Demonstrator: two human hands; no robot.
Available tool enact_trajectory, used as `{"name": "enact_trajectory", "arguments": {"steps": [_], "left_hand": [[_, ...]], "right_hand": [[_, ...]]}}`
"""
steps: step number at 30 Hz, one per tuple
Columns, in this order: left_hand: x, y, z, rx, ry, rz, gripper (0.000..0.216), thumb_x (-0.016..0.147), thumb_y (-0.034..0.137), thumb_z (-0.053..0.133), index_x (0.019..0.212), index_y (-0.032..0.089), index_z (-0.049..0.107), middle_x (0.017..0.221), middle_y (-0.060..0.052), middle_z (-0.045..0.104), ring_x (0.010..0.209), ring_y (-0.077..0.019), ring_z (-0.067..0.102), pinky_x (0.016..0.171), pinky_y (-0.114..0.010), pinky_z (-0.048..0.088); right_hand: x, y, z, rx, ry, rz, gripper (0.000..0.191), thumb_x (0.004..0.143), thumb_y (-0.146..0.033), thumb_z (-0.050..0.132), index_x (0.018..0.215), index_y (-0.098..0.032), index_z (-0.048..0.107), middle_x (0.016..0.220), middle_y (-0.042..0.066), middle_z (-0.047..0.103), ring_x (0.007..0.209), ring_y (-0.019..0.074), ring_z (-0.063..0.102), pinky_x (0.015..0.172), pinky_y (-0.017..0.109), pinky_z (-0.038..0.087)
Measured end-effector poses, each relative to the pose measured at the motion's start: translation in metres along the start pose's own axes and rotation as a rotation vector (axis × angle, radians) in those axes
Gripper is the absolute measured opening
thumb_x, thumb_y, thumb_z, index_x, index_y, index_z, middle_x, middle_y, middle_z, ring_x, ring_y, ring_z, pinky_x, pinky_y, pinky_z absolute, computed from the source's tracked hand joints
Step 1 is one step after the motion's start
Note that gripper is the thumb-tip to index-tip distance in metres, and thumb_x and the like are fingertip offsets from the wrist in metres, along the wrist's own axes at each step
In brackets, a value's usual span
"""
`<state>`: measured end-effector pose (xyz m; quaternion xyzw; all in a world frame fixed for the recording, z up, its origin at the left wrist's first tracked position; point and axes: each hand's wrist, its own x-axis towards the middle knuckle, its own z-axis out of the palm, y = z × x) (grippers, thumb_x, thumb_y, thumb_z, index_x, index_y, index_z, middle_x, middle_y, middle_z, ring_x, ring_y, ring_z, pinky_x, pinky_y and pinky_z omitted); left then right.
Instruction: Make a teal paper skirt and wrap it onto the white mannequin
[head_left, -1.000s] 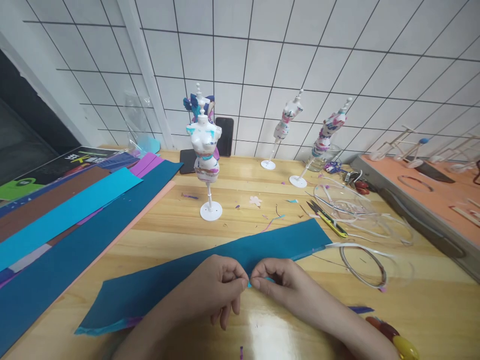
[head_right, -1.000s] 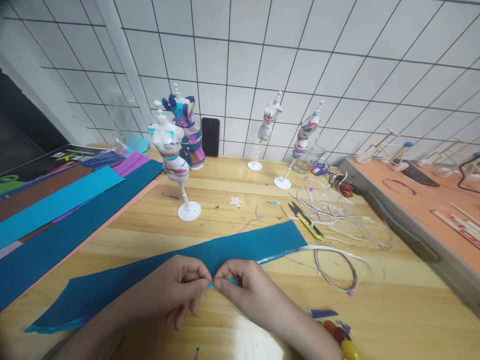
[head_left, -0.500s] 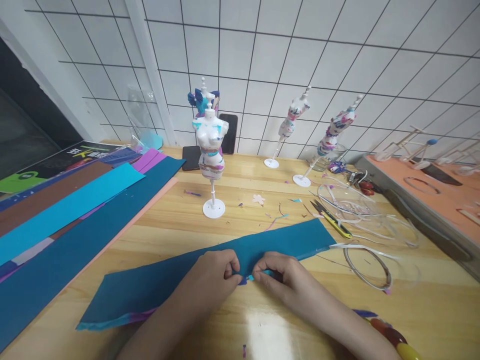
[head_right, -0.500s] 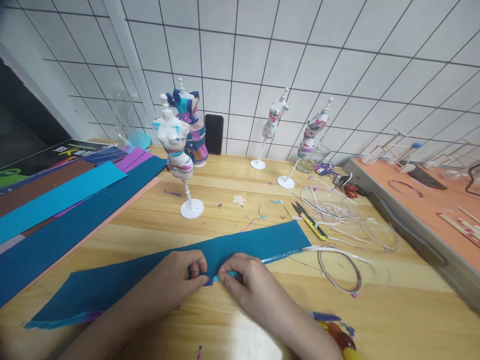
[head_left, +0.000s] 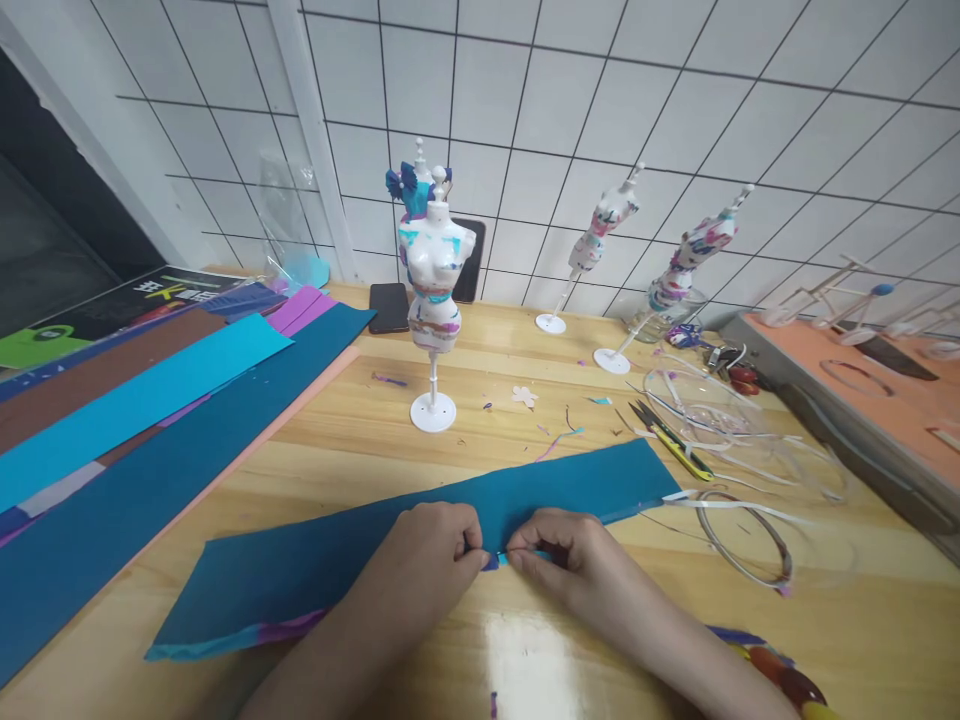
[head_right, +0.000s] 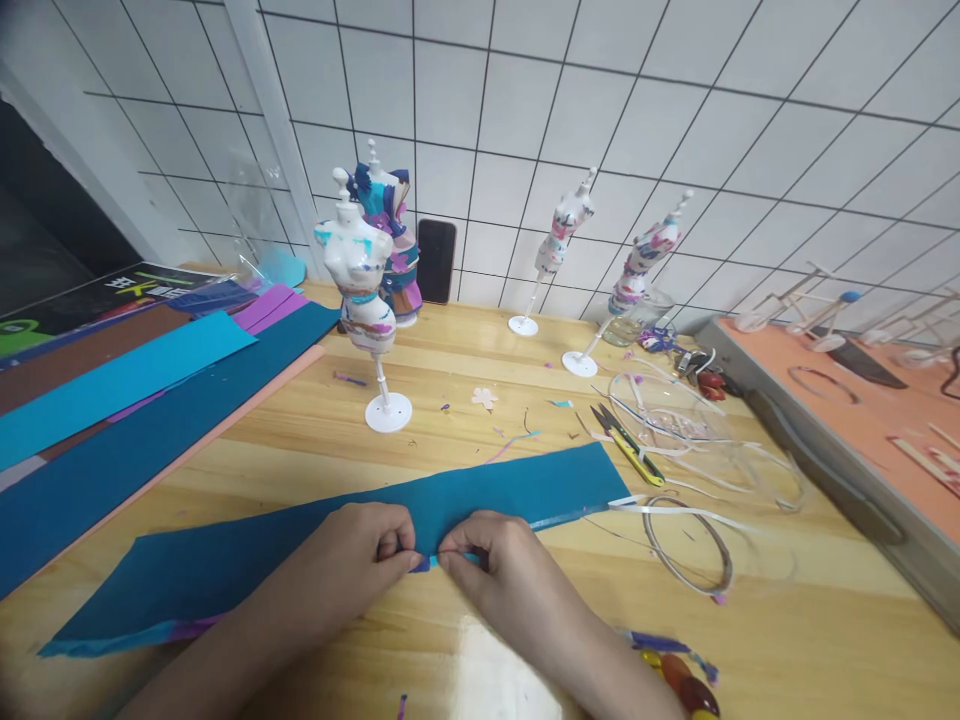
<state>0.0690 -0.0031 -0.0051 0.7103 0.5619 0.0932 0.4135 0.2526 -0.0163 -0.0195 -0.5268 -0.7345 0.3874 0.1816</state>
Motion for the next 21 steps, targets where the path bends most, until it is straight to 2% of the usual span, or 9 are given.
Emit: {"name": "enact_trajectory", "arguments": {"steps": [21], "left_hand": [[0.0009,-0.0011,0.0025,0.024,0.015,0.020,0.013,0.072,0.028,0.052,0.061,0.022,0.056,0.054,0.004,0.052,0.052,-0.0130,0.047,0.051,-0.025,0.025]], "right_hand": [[0.0011,-0.0065,0.0046,-0.032,0.049,0.055,0.016,0.077,-0.014,0.051,0.068,-0.019,0.064,0.070,0.000,0.066,0.065,0.0140,0.057,0.057,0.023,0.039]]}}
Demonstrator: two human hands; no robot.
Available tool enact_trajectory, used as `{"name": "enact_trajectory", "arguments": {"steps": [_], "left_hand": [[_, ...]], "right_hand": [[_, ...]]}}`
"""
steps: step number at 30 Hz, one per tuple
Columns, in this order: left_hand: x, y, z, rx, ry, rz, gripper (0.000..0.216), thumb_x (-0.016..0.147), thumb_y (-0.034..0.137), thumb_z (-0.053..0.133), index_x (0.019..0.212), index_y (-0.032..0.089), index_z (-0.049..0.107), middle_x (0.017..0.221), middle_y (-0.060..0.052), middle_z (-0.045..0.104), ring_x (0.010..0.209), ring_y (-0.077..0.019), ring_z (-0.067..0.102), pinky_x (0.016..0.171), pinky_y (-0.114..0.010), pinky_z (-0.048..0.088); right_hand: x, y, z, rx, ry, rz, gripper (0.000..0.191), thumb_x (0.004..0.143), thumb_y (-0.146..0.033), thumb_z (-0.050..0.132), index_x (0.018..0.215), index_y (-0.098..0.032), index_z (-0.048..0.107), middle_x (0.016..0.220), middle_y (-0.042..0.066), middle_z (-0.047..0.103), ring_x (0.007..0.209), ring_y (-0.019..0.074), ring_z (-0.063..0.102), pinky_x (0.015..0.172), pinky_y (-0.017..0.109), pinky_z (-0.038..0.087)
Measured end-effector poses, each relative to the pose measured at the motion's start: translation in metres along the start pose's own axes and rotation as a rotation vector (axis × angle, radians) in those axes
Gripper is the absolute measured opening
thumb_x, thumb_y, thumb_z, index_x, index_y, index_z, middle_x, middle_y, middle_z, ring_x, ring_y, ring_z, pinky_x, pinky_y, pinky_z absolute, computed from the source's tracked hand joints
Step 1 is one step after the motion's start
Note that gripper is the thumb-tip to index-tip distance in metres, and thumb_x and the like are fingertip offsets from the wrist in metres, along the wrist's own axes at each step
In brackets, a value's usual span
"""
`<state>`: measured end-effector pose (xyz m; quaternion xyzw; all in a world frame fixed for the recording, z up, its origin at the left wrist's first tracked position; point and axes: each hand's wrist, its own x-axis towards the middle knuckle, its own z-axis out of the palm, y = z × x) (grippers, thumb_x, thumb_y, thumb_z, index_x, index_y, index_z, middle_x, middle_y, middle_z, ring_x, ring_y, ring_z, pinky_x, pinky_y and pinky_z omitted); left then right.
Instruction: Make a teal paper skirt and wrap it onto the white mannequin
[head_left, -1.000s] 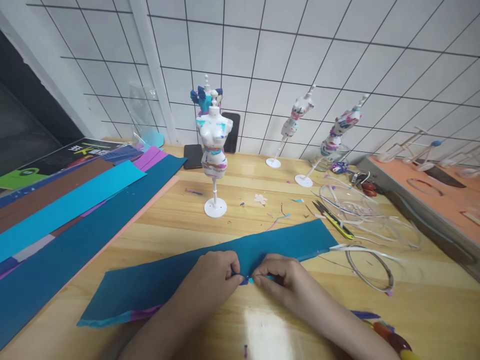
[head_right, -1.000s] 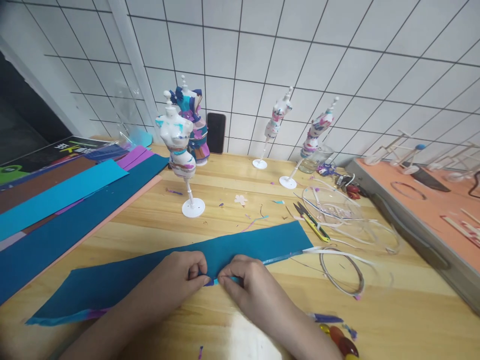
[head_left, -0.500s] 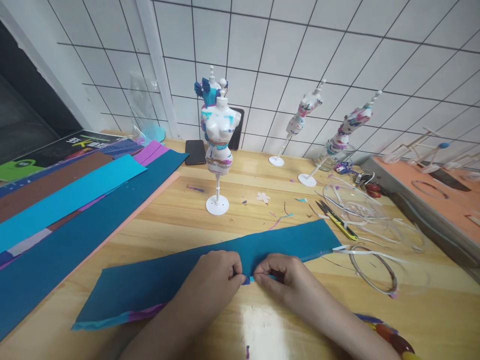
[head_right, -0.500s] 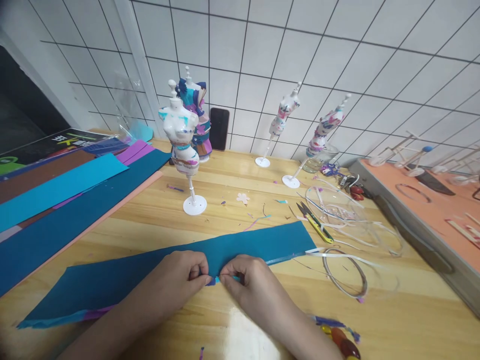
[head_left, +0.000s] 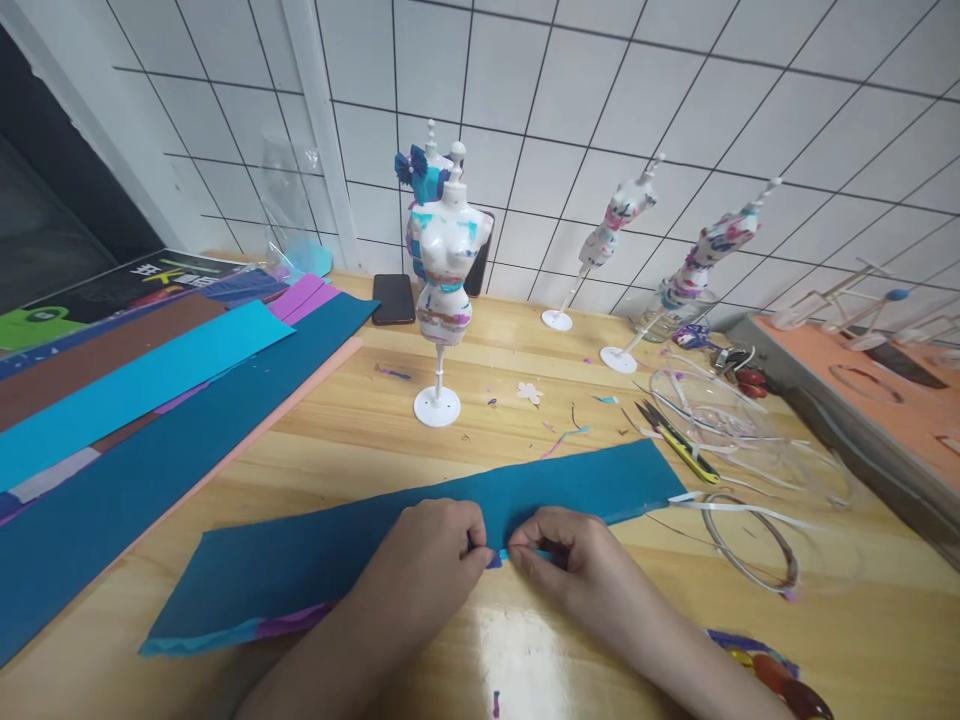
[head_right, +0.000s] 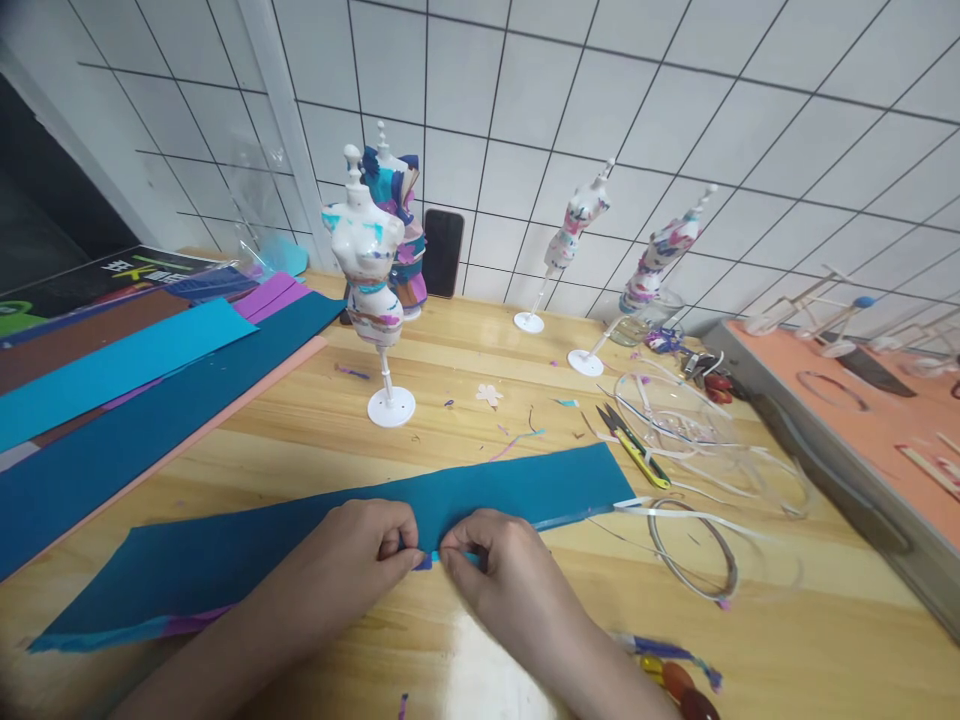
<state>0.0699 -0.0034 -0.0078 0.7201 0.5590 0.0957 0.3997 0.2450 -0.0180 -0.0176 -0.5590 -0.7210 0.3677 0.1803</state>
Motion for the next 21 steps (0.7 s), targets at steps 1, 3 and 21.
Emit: {"name": "enact_trajectory", "arguments": {"steps": [1,3,21], "left_hand": [[-0.0001,0.0003,0.0000,0.001,-0.001,-0.001,0.013,0.072,0.027,0.052,0.061,0.022,0.056,0.053,0.004,0.052,0.052,-0.0129,0.046,0.051,-0.025,0.025],[-0.0003,0.0013,-0.0006,0.006,-0.008,-0.010,0.013,0.072,0.027,0.052,0.061,0.022,0.056,0.052,0.004,0.050,0.052,-0.0129,0.046,0.051,-0.025,0.026],[-0.0002,0.0057,-0.0038,-0.005,-0.039,-0.037,0.014,0.073,0.027,0.051,0.060,0.022,0.054,0.052,0.004,0.049,0.052,-0.0134,0.044,0.051,-0.025,0.025]], "right_hand": [[-0.0002,0.0001,0.0002,-0.001,0.001,-0.002,0.016,0.077,-0.013,0.051,0.068,-0.019,0.064,0.070,0.000,0.066,0.066,0.0139,0.058,0.058,0.023,0.039],[-0.0005,0.0001,0.0003,0.000,-0.002,-0.006,0.016,0.077,-0.013,0.051,0.068,-0.019,0.064,0.071,0.000,0.066,0.067,0.0140,0.058,0.059,0.023,0.039],[-0.0008,0.0015,-0.0019,0.013,-0.024,0.012,0.016,0.078,-0.015,0.052,0.069,-0.018,0.064,0.070,0.000,0.065,0.065,0.0139,0.056,0.057,0.023,0.038]]}}
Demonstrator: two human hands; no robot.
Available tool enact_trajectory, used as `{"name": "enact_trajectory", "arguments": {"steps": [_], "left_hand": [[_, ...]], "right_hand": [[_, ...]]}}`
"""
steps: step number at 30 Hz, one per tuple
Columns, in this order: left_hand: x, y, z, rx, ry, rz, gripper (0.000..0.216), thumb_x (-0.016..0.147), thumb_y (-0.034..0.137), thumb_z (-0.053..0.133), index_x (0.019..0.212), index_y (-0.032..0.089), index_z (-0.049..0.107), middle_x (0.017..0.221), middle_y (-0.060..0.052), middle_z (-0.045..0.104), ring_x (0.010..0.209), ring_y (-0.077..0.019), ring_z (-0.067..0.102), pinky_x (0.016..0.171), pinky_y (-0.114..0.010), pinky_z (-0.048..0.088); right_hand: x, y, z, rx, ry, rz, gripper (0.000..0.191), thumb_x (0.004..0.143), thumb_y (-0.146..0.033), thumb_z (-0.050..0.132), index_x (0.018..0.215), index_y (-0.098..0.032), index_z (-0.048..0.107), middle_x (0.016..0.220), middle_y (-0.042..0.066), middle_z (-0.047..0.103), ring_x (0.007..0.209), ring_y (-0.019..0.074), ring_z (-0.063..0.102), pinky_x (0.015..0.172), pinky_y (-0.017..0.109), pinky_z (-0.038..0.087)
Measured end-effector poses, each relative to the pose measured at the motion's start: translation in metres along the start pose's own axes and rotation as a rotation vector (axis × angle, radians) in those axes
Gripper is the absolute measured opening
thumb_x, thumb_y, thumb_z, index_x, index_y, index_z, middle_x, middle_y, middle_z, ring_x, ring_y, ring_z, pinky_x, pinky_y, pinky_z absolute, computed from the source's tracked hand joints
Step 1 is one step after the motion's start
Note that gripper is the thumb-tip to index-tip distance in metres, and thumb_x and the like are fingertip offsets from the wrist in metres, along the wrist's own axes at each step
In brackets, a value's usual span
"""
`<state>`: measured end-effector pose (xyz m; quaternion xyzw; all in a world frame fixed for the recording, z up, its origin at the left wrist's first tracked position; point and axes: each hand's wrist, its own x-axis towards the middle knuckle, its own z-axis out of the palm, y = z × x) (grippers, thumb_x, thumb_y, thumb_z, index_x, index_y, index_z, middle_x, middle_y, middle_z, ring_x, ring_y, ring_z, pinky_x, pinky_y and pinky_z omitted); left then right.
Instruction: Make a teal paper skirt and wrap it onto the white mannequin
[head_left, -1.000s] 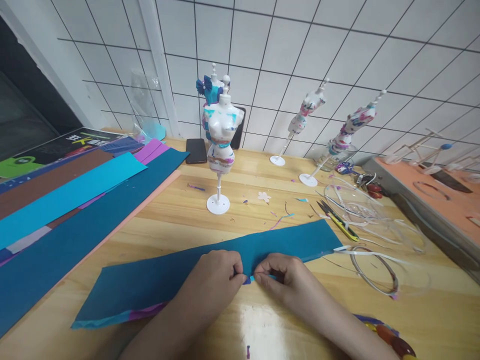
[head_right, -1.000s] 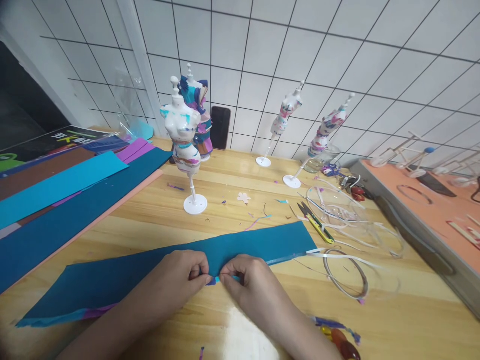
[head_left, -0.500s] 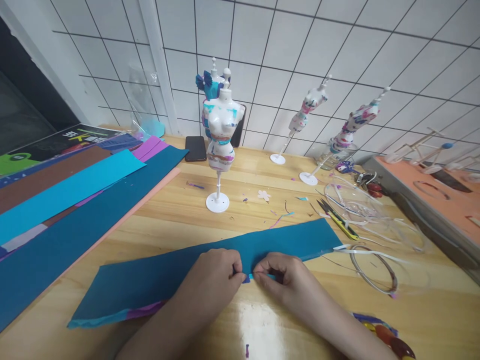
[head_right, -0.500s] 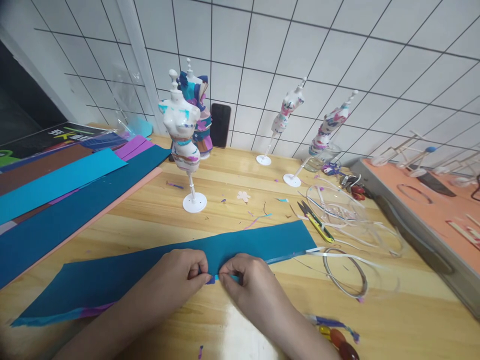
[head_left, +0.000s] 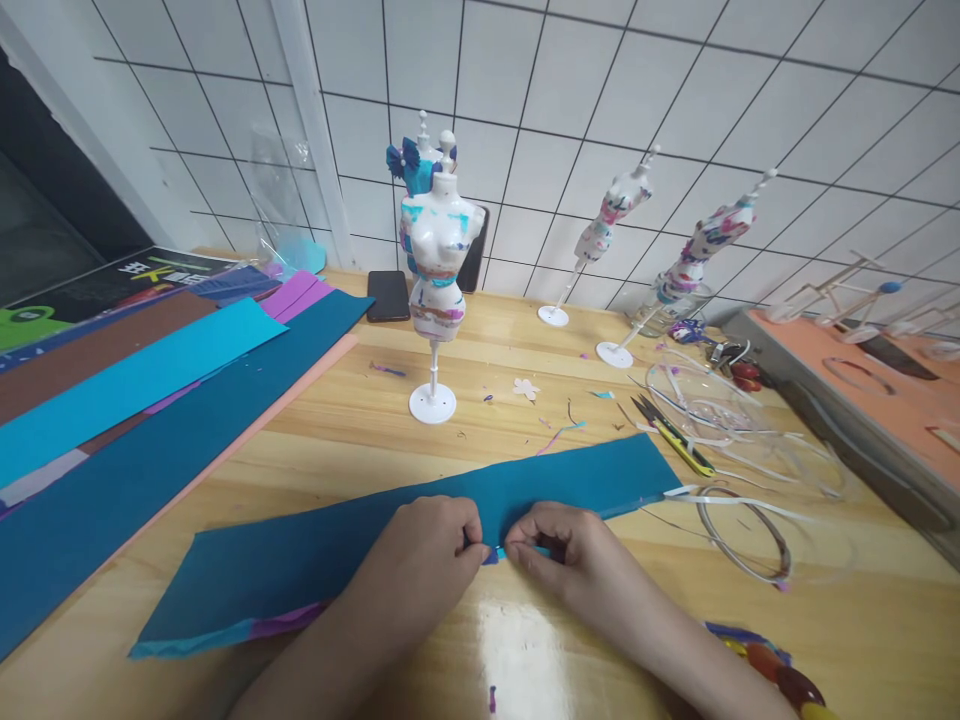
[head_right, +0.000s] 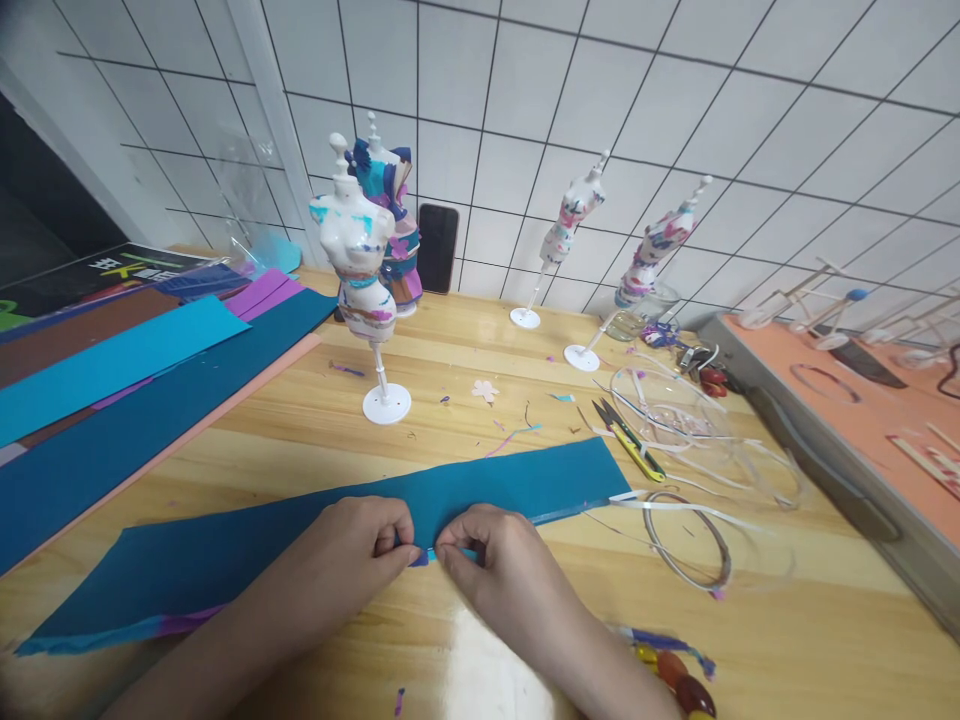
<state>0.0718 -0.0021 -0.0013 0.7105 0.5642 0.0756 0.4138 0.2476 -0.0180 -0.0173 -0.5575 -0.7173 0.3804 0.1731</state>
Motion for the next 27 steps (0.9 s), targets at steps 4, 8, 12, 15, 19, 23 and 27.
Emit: {"name": "enact_trajectory", "arguments": {"steps": [4,8,12,15,19,23,27], "left_hand": [[-0.0002,-0.0010,0.0010,0.000,0.015,0.007,0.014,0.072,0.027,0.051,0.060,0.021,0.053,0.053,0.004,0.050,0.052,-0.0133,0.044,0.051,-0.025,0.025],[-0.0005,-0.0023,0.0015,-0.005,0.020,0.020,0.014,0.072,0.027,0.052,0.059,0.022,0.053,0.052,0.004,0.049,0.052,-0.0132,0.044,0.051,-0.025,0.024],[-0.0001,-0.0033,0.0022,0.001,0.021,0.016,0.014,0.072,0.028,0.052,0.059,0.022,0.053,0.051,0.004,0.048,0.052,-0.0133,0.044,0.051,-0.025,0.025],[0.0005,-0.0048,0.0037,0.007,0.024,0.011,0.013,0.071,0.028,0.052,0.060,0.022,0.054,0.051,0.004,0.049,0.052,-0.0133,0.045,0.051,-0.025,0.025],[0.0018,-0.0073,0.0058,0.009,0.035,0.023,0.013,0.071,0.029,0.052,0.061,0.023,0.055,0.053,0.004,0.051,0.052,-0.0135,0.046,0.052,-0.026,0.024],[0.0019,-0.0070,0.0054,0.006,0.034,0.024,0.013,0.072,0.029,0.052,0.061,0.022,0.056,0.054,0.004,0.051,0.053,-0.0136,0.046,0.051,-0.026,0.024],[0.0009,-0.0035,0.0036,0.023,0.023,0.014,0.015,0.073,0.029,0.052,0.060,0.021,0.055,0.053,0.004,0.052,0.053,-0.0130,0.046,0.051,-0.026,0.024]], "right_hand": [[-0.0013,-0.0014,0.0017,-0.034,0.018,-0.004,0.016,0.078,-0.015,0.051,0.069,-0.020,0.063,0.071,0.000,0.066,0.066,0.0147,0.057,0.058,0.024,0.038],[-0.0011,-0.0010,0.0021,-0.053,0.029,0.004,0.016,0.077,-0.014,0.051,0.069,-0.020,0.063,0.071,0.000,0.066,0.065,0.0146,0.057,0.058,0.024,0.038],[-0.0010,-0.0011,0.0018,-0.056,0.030,0.000,0.016,0.077,-0.015,0.051,0.069,-0.020,0.063,0.071,0.000,0.066,0.065,0.0148,0.057,0.056,0.024,0.038],[-0.0011,-0.0011,0.0020,-0.053,0.031,-0.004,0.016,0.077,-0.015,0.050,0.069,-0.020,0.063,0.071,0.000,0.066,0.066,0.0151,0.057,0.057,0.024,0.038],[-0.0006,-0.0011,0.0025,-0.055,0.030,-0.003,0.016,0.077,-0.014,0.051,0.070,-0.020,0.063,0.071,0.000,0.066,0.066,0.0149,0.058,0.058,0.024,0.038],[0.0002,-0.0014,0.0025,-0.074,0.028,-0.005,0.016,0.077,-0.013,0.051,0.069,-0.020,0.063,0.071,0.000,0.065,0.066,0.0147,0.057,0.058,0.024,0.038],[-0.0003,-0.0016,0.0022,-0.089,0.029,-0.011,0.017,0.077,-0.013,0.051,0.070,-0.020,0.064,0.071,0.000,0.065,0.066,0.0150,0.057,0.059,0.025,0.038]]}}
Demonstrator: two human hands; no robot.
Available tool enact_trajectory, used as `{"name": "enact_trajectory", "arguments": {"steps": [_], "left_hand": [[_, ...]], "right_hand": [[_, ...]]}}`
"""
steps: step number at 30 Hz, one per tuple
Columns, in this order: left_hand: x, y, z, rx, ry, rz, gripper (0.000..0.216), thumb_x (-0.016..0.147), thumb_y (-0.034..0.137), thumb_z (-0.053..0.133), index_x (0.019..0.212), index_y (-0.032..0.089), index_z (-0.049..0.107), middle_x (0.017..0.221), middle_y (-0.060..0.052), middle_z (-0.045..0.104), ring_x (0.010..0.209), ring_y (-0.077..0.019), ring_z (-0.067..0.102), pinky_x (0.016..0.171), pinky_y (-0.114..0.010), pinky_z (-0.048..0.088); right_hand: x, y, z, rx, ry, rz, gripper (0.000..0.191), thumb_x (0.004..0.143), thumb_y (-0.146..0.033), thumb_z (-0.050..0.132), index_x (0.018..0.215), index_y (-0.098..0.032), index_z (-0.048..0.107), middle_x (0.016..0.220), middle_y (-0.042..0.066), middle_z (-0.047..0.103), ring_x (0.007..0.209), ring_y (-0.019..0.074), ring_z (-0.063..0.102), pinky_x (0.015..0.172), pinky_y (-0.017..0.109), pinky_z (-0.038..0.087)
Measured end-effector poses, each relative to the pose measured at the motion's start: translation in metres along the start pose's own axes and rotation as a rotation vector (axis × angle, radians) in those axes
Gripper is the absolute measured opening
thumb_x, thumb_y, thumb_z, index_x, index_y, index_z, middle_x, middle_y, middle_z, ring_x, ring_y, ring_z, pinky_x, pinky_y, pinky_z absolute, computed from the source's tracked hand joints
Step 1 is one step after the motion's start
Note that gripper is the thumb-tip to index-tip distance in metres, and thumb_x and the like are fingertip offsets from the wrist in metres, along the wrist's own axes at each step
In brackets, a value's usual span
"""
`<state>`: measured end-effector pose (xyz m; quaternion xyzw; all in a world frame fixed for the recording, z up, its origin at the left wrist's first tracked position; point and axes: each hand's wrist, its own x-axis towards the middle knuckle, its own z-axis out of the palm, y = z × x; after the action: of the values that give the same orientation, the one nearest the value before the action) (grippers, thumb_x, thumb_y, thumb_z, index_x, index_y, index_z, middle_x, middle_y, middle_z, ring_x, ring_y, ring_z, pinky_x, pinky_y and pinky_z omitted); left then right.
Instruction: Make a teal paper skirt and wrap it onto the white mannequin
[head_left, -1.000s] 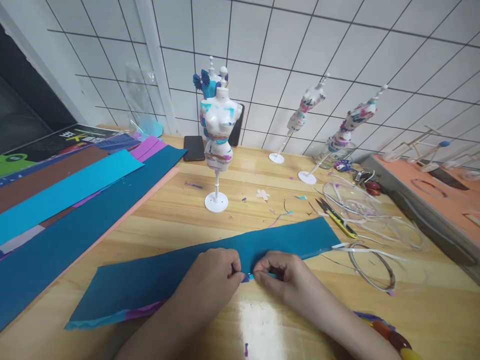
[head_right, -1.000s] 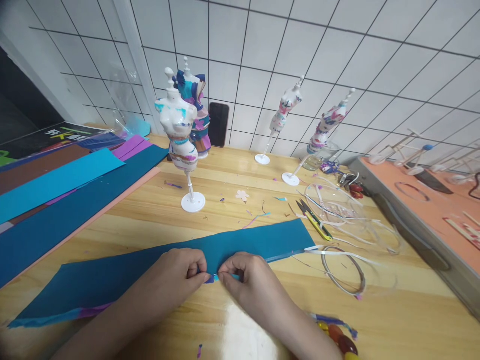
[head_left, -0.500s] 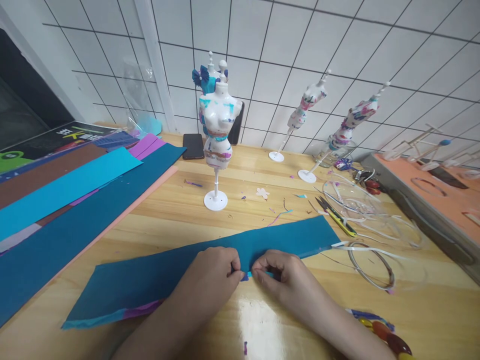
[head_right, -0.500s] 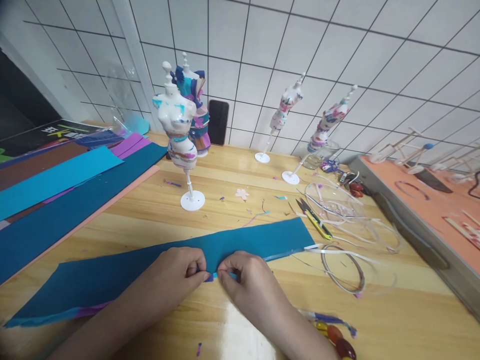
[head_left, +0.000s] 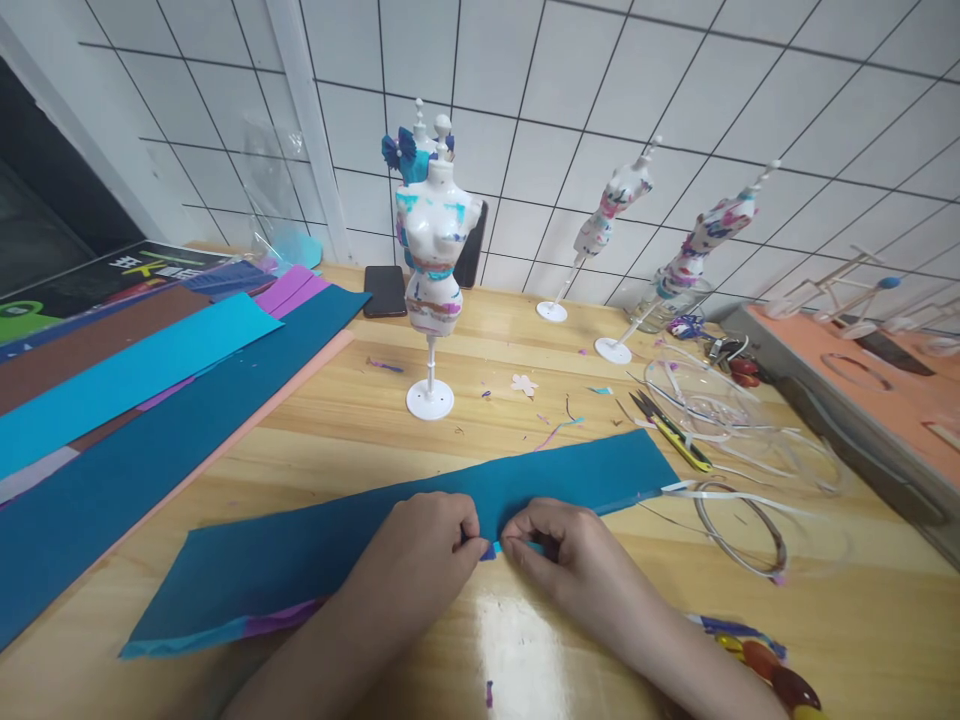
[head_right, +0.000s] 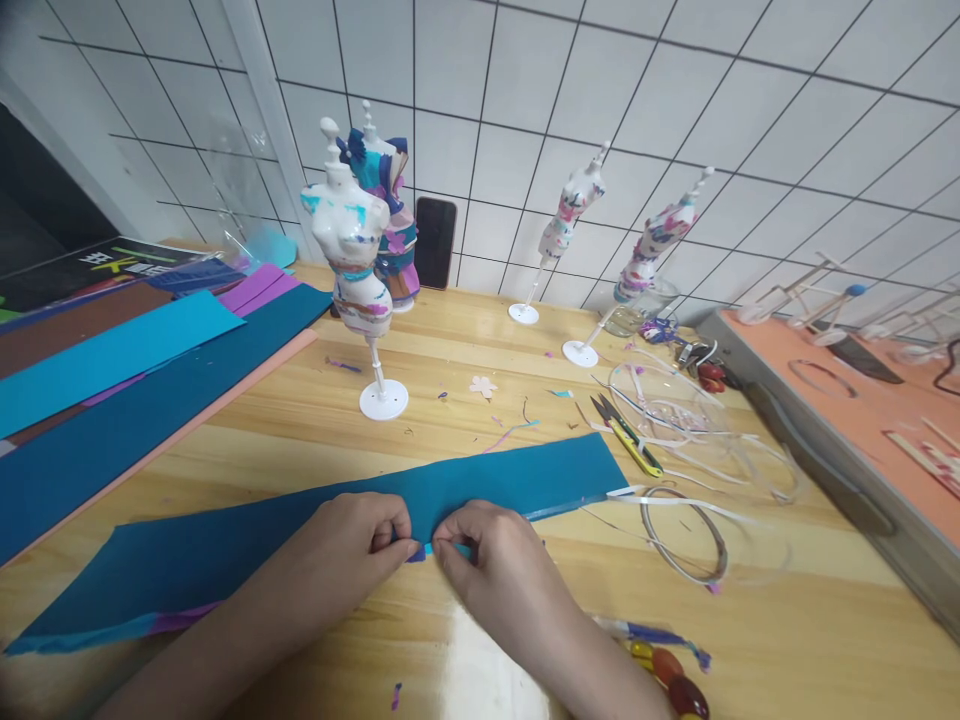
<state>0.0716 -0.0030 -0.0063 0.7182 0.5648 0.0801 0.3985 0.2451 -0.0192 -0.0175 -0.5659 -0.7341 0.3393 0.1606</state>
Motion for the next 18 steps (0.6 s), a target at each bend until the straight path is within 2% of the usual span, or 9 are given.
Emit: {"name": "enact_trajectory", "arguments": {"steps": [11,18], "left_hand": [[0.004,-0.002,0.011,0.139,0.086,-0.026,0.019,0.074,0.033,0.054,0.060,0.021,0.051,0.058,0.004,0.057,0.053,-0.0118,0.047,0.049,-0.026,0.019],[0.004,0.000,0.013,0.140,0.083,-0.068,0.015,0.073,0.032,0.055,0.062,0.022,0.053,0.057,0.006,0.056,0.053,-0.0117,0.047,0.049,-0.025,0.019]], "right_hand": [[0.000,0.003,0.003,-0.003,0.025,-0.027,0.016,0.078,-0.013,0.050,0.068,-0.021,0.060,0.070,-0.002,0.063,0.064,0.0130,0.055,0.057,0.023,0.036],[-0.002,0.004,0.000,0.022,0.007,-0.040,0.016,0.079,-0.015,0.051,0.070,-0.020,0.062,0.072,-0.001,0.064,0.067,0.0128,0.055,0.059,0.023,0.037]]}}
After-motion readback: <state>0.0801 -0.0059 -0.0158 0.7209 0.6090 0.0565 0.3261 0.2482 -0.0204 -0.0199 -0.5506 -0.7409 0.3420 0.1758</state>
